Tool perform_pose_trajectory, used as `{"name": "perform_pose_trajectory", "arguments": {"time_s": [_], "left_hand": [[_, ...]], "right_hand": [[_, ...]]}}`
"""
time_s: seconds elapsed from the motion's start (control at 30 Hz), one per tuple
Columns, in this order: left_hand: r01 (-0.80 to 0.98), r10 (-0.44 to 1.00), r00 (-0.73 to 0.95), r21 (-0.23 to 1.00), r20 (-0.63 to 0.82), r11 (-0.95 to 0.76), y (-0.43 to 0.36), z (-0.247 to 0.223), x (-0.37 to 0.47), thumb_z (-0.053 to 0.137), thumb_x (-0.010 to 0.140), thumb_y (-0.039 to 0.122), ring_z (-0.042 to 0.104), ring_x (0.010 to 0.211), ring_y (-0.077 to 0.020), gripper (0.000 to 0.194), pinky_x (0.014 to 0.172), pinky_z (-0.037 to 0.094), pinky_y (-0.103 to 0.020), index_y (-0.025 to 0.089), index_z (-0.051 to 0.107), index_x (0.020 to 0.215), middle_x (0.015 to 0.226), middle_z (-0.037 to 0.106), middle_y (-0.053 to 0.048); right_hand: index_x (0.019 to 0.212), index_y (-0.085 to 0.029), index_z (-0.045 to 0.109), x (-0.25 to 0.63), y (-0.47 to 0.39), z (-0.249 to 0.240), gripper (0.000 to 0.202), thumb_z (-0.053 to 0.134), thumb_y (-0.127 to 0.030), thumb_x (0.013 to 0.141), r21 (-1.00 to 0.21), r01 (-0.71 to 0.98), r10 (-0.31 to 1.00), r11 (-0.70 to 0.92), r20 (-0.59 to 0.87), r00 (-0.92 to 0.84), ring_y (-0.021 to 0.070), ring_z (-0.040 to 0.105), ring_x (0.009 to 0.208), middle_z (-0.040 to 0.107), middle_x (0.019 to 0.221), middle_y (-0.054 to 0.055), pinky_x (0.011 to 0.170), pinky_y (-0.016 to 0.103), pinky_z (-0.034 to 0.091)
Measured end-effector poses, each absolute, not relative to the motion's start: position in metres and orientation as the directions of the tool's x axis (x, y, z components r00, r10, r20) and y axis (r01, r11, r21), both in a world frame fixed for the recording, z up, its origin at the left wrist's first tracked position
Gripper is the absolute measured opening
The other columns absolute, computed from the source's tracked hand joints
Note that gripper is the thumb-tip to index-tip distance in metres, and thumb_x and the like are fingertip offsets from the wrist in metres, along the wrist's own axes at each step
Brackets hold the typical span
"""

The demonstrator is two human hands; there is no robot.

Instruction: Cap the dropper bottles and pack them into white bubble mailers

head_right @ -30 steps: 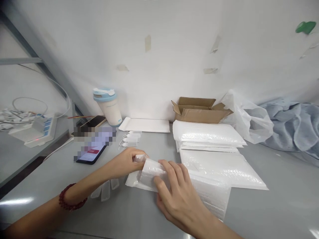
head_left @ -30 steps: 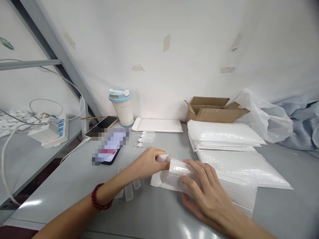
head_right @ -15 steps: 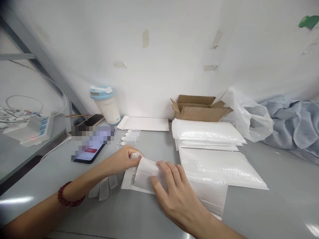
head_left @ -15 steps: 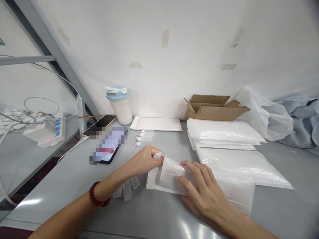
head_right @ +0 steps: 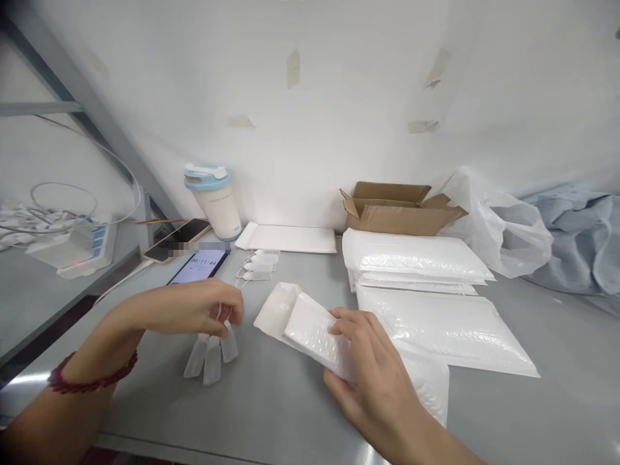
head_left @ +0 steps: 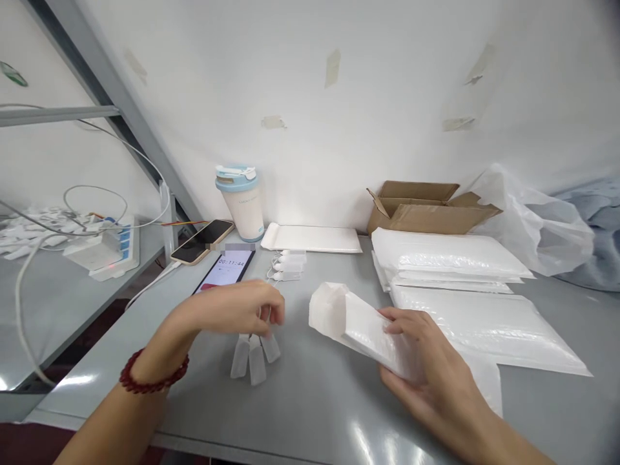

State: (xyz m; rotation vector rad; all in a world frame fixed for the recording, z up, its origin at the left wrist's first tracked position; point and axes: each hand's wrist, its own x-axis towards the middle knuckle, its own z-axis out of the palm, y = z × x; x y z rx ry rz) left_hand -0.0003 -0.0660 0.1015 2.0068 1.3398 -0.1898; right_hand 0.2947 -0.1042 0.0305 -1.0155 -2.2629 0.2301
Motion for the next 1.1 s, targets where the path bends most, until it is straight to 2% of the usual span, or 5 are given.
{"name": "perform_pose_trajectory", "arguments": {"time_s": [0.4, 0.63, 0.73, 0.87, 1.1], "left_hand": [[0.855, 0.711, 0.499, 0.418, -0.496, -0.308, -0.075, 0.081, 0.013, 0.053, 0.062, 0.011, 0.057, 0.089, -0.0214, 0.032, 0.066, 0.044, -0.025, 0.022, 0.063, 0.09, 0.092, 0.062, -0.001], [0.757, 0.788, 0.562, 0.541, -0.252, -0.367, -0.072, 0.088, 0.016, 0.053, 0.067, 0.011, 0.056, 0.081, -0.0179, 0.026, 0.07, 0.044, -0.026, 0.023, 0.062, 0.088, 0.08, 0.058, 0.001], [0.62, 0.892, 0.452, 0.723, -0.01, -0.306, -0.068, 0.095, 0.014, 0.059, 0.074, 0.019, 0.057, 0.082, -0.0168, 0.017, 0.076, 0.046, -0.028, 0.022, 0.06, 0.091, 0.085, 0.06, 0.0], [0.226, 0.966, 0.09, 0.94, 0.242, -0.257, -0.063, 0.093, 0.015, 0.064, 0.077, 0.024, 0.06, 0.078, -0.0139, 0.017, 0.071, 0.05, -0.025, 0.022, 0.057, 0.093, 0.088, 0.062, 0.0], [0.119, 0.995, 0.001, 0.988, 0.102, -0.101, -0.067, 0.075, 0.044, 0.072, 0.071, 0.026, 0.064, 0.08, -0.0163, 0.017, 0.076, 0.053, -0.028, 0.018, 0.063, 0.083, 0.084, 0.068, -0.002]], "right_hand": [[0.117, -0.025, 0.035, 0.292, -0.102, 0.02, 0.044, 0.05, -0.017, 0.076, -0.375, 0.734, 0.811, 0.566, 0.414, -0.414, 0.0264, 0.054, 0.106, 0.051, 0.119, 0.01, 0.08, 0.043, 0.051], [0.124, -0.019, 0.029, 0.291, -0.103, 0.023, 0.05, 0.051, -0.021, 0.079, -0.366, 0.744, 0.807, 0.559, 0.447, -0.386, 0.0293, 0.046, 0.115, 0.041, 0.125, 0.016, 0.087, 0.047, 0.048], [0.125, -0.019, 0.029, 0.291, -0.103, 0.022, 0.052, 0.051, -0.021, 0.078, -0.361, 0.754, 0.814, 0.55, 0.433, -0.387, 0.0304, 0.044, 0.116, 0.04, 0.125, 0.016, 0.088, 0.049, 0.047], [0.126, -0.018, 0.028, 0.29, -0.104, 0.019, 0.053, 0.052, -0.021, 0.078, -0.365, 0.75, 0.816, 0.552, 0.425, -0.393, 0.0311, 0.043, 0.117, 0.039, 0.125, 0.016, 0.089, 0.05, 0.046], [0.126, -0.019, 0.027, 0.29, -0.105, 0.019, 0.055, 0.053, -0.018, 0.078, -0.394, 0.724, 0.808, 0.567, 0.44, -0.393, 0.0297, 0.043, 0.117, 0.039, 0.124, 0.015, 0.09, 0.048, 0.046]]}}
